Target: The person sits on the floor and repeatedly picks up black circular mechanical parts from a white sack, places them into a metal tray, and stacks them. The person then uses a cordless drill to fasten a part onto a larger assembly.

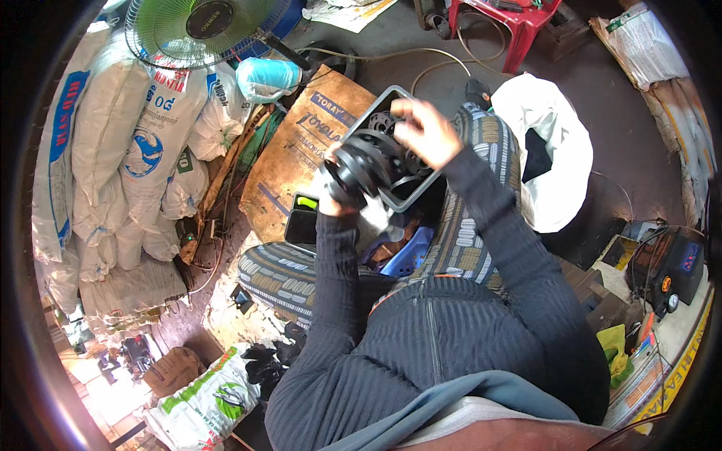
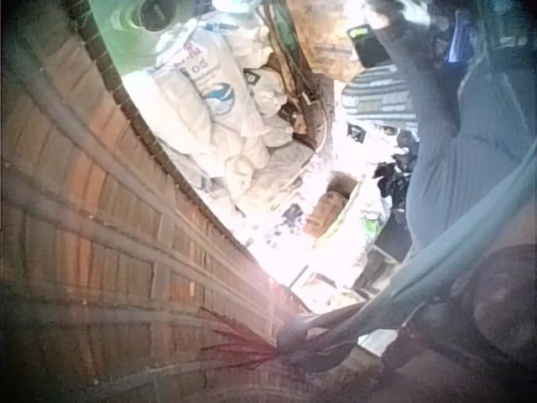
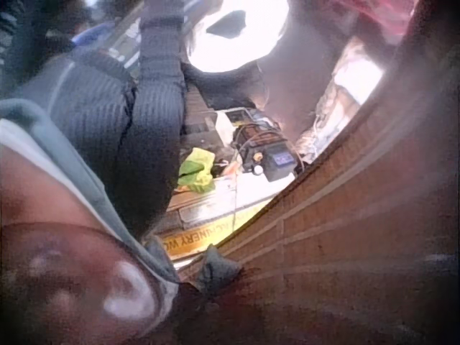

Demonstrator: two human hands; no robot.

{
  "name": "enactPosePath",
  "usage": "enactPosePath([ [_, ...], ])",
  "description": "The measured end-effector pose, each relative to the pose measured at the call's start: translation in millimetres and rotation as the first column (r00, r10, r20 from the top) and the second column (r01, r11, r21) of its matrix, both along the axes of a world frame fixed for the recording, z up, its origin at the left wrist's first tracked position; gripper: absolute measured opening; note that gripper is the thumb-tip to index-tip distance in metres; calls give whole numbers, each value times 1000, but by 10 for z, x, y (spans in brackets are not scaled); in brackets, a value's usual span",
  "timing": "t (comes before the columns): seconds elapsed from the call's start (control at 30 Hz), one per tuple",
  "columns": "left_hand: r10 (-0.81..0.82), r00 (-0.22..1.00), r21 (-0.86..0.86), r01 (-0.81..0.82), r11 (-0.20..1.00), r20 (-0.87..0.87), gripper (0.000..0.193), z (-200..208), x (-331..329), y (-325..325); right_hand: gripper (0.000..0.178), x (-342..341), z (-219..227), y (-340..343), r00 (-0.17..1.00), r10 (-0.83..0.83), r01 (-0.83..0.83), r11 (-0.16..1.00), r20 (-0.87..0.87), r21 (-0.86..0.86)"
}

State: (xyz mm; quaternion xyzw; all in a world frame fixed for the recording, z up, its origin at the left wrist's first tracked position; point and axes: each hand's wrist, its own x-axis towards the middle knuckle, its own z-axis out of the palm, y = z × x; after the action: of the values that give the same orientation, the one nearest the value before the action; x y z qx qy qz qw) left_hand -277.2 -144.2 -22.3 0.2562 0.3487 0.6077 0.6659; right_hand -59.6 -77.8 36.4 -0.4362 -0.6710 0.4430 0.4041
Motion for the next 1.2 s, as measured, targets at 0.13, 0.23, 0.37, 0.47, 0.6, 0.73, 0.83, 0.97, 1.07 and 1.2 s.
enactPosePath([
  [0.13,8,982,-46,1,999,190,35,-94,-207,432,36,-90,-875,1090,871,-410,394,912,272,115],
  [0.23,160,986,19,-161,987,42,42,-74,-178,586,47,-269,-1097,871,718,-126,370,902,684,-223],
  [0.37,249,914,209,-188,960,-320,59,-254,-128,1086,49,-373,-1256,647,522,265,205,884,811,-421],
  [0.47,264,649,335,-15,942,-713,70,-302,127,1390,47,-454,-1304,352,520,306,248,840,798,-483],
  [0.6,257,113,278,253,927,-960,65,-610,542,1602,51,-506,-1356,281,405,245,317,866,881,-386],
  [0.73,-234,-397,-353,258,899,-888,59,-701,889,1621,36,-211,-351,143,406,406,-129,913,819,-388],
  [0.83,-335,-399,-412,123,903,-854,57,-722,864,1651,25,600,-13,-17,900,46,-117,984,433,138],
  [0.97,-379,-406,-399,-38,916,-831,53,-530,820,1621,25,1787,71,-88,887,-436,417,897,151,145],
  [1.07,-427,-540,-570,121,813,-725,53,-559,632,1760,30,2271,-304,-111,862,-478,491,870,170,-44],
  [1.2,-432,-209,-473,222,853,-877,54,-432,487,1973,30,2336,-764,-203,814,-439,474,881,380,2],
])
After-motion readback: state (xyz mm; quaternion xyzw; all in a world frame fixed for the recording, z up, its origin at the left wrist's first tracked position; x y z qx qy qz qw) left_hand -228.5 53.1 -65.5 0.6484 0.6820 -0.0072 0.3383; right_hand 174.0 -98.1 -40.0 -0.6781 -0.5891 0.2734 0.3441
